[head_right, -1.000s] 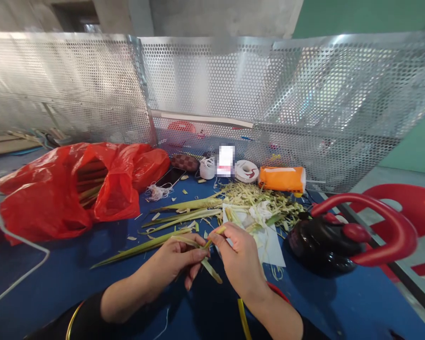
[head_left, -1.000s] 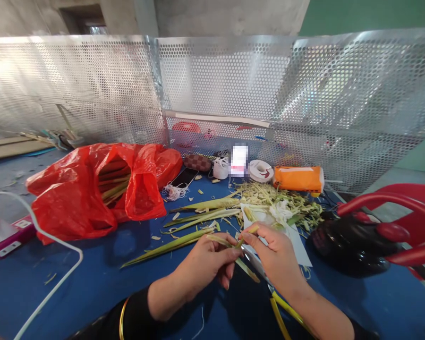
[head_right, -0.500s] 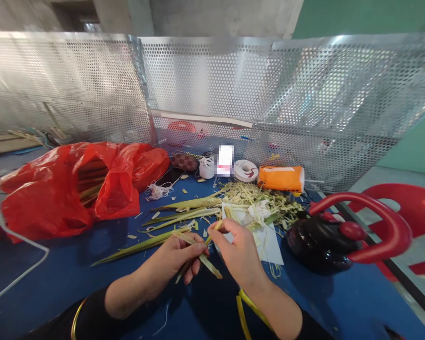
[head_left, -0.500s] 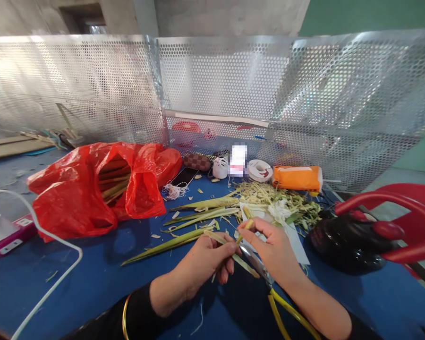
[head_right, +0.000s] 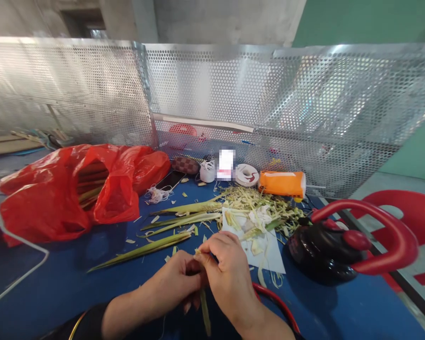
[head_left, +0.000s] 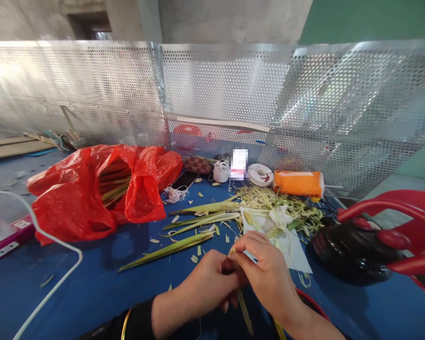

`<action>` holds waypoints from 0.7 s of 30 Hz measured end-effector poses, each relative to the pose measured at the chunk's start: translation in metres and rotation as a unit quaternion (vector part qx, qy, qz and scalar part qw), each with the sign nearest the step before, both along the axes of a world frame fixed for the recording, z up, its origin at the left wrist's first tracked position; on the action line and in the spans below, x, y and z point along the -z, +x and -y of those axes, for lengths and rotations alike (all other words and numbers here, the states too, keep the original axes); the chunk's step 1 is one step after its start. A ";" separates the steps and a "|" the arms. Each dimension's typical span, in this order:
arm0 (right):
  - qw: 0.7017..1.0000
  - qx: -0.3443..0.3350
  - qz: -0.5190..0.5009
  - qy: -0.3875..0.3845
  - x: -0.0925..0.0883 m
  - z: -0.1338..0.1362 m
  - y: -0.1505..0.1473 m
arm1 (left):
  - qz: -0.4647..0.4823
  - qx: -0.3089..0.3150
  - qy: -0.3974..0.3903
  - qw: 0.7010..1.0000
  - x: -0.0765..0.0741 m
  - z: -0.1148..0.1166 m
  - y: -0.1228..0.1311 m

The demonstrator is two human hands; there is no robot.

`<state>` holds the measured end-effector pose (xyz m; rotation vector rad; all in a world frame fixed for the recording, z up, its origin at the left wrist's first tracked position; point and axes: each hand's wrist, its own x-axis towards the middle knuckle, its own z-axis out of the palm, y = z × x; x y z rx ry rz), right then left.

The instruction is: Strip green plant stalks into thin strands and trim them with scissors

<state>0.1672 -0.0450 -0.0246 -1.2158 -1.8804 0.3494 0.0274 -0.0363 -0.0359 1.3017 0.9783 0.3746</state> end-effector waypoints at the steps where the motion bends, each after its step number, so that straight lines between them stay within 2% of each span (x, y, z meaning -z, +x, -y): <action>1: 1.000 -0.002 0.008 0.012 -0.001 -0.001 0.002 | 0.011 -0.005 -0.002 1.000 -0.001 -0.001 -0.001; 3: 0.999 0.012 0.017 0.041 -0.005 -0.003 0.011 | 0.057 -0.034 -0.016 0.998 -0.006 -0.004 -0.003; 5: 0.995 0.077 0.002 0.066 -0.012 -0.005 0.022 | 0.120 -0.083 -0.034 0.989 -0.013 -0.008 -0.007; 7: 0.990 0.134 -0.022 0.044 -0.019 -0.006 0.032 | 0.173 -0.137 -0.049 0.974 -0.021 -0.012 -0.012; 8: 0.991 0.132 -0.028 -0.003 -0.021 -0.007 0.036 | 0.190 -0.160 -0.059 0.967 -0.024 -0.014 -0.015; 10: 0.991 0.075 -0.039 -0.106 -0.023 -0.006 0.036 | 0.204 -0.182 -0.069 0.959 -0.029 -0.016 -0.018; 12: 0.981 0.012 -0.048 -0.188 -0.022 -0.005 0.031 | 0.204 -0.180 -0.063 0.960 -0.029 -0.017 -0.018; 14: 0.969 -0.023 -0.048 -0.242 -0.019 -0.002 0.023 | 0.195 -0.177 -0.045 0.964 -0.027 -0.017 -0.016; 17: 0.964 -0.036 -0.027 -0.262 -0.016 0.000 0.015 | 0.175 -0.185 -0.013 0.967 -0.023 -0.017 -0.014; 21: 0.977 -0.042 0.016 -0.210 -0.019 -0.001 0.018 | 0.165 -0.189 -0.017 0.968 -0.020 -0.018 -0.013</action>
